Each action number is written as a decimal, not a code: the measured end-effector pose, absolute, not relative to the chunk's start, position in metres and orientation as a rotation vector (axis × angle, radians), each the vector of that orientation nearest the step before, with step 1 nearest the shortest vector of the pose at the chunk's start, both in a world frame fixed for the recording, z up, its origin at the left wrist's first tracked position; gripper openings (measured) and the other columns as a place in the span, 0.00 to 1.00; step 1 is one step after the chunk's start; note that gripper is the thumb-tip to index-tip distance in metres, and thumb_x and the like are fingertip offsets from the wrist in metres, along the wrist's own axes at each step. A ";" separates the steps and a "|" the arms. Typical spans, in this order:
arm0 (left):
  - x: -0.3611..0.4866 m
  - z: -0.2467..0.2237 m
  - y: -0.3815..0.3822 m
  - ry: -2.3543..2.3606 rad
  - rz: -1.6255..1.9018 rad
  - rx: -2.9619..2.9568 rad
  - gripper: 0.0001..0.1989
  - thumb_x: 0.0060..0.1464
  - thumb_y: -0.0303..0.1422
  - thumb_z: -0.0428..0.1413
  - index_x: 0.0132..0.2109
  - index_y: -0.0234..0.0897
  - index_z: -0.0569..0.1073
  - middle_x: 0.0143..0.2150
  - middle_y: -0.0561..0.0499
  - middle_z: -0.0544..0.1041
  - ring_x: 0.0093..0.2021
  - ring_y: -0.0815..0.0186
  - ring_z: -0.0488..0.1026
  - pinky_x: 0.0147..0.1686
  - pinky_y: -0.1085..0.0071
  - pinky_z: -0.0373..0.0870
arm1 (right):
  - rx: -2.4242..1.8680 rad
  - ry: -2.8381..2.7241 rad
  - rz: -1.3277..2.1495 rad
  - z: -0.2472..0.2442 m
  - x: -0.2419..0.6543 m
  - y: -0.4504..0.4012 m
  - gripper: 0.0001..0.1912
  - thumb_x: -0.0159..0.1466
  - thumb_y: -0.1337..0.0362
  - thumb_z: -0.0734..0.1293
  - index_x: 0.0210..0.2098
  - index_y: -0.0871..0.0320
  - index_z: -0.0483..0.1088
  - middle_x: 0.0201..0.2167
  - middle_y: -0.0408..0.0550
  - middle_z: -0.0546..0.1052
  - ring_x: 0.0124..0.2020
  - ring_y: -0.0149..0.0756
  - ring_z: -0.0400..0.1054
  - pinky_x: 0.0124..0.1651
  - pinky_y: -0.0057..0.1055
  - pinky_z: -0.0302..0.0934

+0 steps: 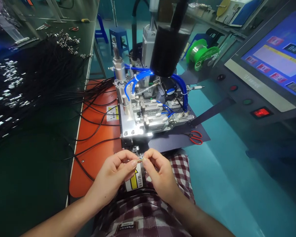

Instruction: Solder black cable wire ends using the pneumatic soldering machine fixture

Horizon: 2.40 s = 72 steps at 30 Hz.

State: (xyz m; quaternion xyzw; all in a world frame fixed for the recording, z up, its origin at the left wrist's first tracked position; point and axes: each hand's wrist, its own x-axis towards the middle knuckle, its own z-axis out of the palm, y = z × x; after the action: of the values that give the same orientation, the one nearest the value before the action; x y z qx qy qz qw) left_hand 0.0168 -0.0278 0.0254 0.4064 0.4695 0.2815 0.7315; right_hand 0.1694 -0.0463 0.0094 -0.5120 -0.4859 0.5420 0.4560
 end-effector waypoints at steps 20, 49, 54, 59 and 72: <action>0.020 0.028 -0.029 0.968 0.637 1.002 0.10 0.60 0.38 0.49 0.35 0.36 0.67 0.24 0.58 0.58 0.24 0.74 0.52 0.23 0.76 0.49 | -1.182 -1.129 1.483 0.014 0.175 -0.042 0.08 0.63 0.62 0.61 0.28 0.58 0.62 0.24 0.39 0.61 0.25 0.28 0.53 0.27 0.25 0.51; 0.022 0.024 -0.028 1.255 0.596 1.503 0.06 0.56 0.34 0.51 0.33 0.37 0.69 0.27 0.55 0.67 0.27 0.69 0.63 0.26 0.74 0.59 | -1.323 -1.455 1.378 0.012 0.182 -0.031 0.07 0.63 0.66 0.59 0.28 0.57 0.61 0.23 0.40 0.61 0.24 0.29 0.55 0.27 0.26 0.53; 0.025 0.033 -0.021 1.166 0.556 1.111 0.09 0.54 0.37 0.54 0.38 0.35 0.71 0.21 0.60 0.60 0.19 0.75 0.54 0.17 0.78 0.50 | -1.251 -1.328 1.549 0.011 0.186 -0.024 0.08 0.63 0.62 0.61 0.29 0.58 0.63 0.23 0.39 0.61 0.24 0.28 0.54 0.27 0.26 0.51; 0.024 0.032 -0.020 1.097 0.594 0.957 0.12 0.53 0.35 0.56 0.44 0.36 0.70 0.23 0.60 0.62 0.18 0.78 0.55 0.16 0.79 0.49 | -1.260 -1.364 1.552 0.009 0.189 -0.025 0.07 0.63 0.63 0.61 0.29 0.59 0.64 0.23 0.39 0.61 0.24 0.28 0.54 0.27 0.26 0.51; 0.020 0.029 -0.020 1.117 0.512 0.940 0.12 0.54 0.37 0.56 0.42 0.32 0.72 0.19 0.60 0.60 0.18 0.77 0.53 0.17 0.79 0.48 | -1.286 -1.675 1.172 0.013 0.193 -0.027 0.06 0.63 0.70 0.60 0.30 0.58 0.63 0.27 0.41 0.64 0.29 0.30 0.59 0.32 0.28 0.55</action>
State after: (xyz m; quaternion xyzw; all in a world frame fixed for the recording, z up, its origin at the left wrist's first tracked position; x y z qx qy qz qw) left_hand 0.0196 -0.0199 0.0288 0.4247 0.5046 0.2311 0.7153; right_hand 0.1931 -0.0268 0.0134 -0.4978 -0.6482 0.4536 0.3554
